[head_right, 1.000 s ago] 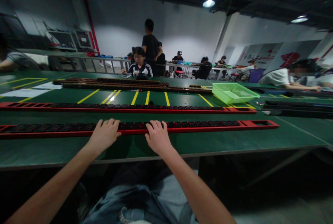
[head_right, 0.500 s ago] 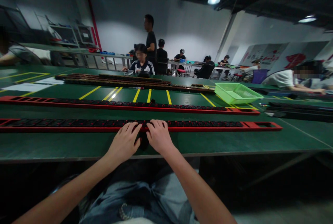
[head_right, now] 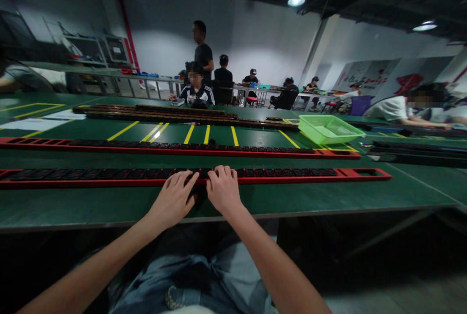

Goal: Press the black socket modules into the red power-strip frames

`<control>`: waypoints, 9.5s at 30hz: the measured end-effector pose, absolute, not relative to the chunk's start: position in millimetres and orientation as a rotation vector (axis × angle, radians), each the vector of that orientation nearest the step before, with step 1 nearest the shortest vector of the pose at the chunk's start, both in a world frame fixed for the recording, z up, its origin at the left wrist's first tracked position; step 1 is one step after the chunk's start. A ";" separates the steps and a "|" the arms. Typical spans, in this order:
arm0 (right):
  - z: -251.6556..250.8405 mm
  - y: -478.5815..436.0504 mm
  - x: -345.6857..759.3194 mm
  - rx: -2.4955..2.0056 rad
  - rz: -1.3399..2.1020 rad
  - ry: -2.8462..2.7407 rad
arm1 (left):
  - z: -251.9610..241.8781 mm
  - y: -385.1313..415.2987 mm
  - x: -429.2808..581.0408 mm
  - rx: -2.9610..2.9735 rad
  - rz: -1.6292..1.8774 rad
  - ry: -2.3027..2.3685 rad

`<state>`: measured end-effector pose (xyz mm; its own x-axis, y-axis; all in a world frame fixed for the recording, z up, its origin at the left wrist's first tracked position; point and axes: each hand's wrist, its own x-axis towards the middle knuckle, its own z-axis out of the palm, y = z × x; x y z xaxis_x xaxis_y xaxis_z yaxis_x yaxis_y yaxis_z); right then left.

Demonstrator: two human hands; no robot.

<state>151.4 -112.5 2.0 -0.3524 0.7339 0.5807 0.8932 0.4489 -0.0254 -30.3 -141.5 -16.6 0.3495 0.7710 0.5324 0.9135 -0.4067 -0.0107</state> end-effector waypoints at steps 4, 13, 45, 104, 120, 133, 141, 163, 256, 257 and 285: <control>2.8 -112.4 152.4 -1.349 -0.400 -2.207 | -16.1 -140.8 -30.1 -2.328 -0.642 -1.505; 2.1 -112.5 151.9 -1.354 -0.411 -2.204 | -16.0 -141.1 -29.7 -2.331 -0.680 -1.526; 2.3 -112.3 152.3 -1.352 -0.408 -2.189 | -16.0 -140.6 -29.8 -2.322 -0.683 -1.518; -5.2 -110.4 150.4 -1.601 -0.343 -2.179 | -16.3 -140.1 -28.7 -2.327 -0.663 -1.496; -6.0 -108.8 151.3 -1.554 -0.272 -2.250 | -18.4 -139.0 -29.8 -2.331 -0.676 -1.502; -4.8 -107.6 152.6 -1.508 -0.273 -2.315 | -15.7 -132.5 -32.8 -2.392 -0.667 -1.495; -6.6 -107.1 151.8 -1.510 -0.255 -2.303 | -7.6 -95.8 -43.6 -2.458 -0.517 -1.447; -6.6 -112.1 147.2 -1.379 -0.251 -2.321 | -6.5 -114.8 -74.7 -2.233 -0.463 -1.608; -2.7 -112.0 151.0 -1.205 -0.179 -2.416 | -16.2 -139.0 -27.5 -2.346 -0.687 -1.494; -2.8 -112.0 151.0 -1.203 -0.179 -2.415 | -16.2 -138.9 -27.6 -2.347 -0.687 -1.494; -0.4 -112.8 149.3 -1.544 -0.388 -2.119 | -16.9 -139.7 -27.7 -2.348 -0.697 -1.487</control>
<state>149.3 -112.8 -0.4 -0.2431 0.8075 0.5374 0.9455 0.3210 -0.0546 -27.7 -139.7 -16.9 0.3554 0.7681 0.5327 0.9009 -0.4333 0.0238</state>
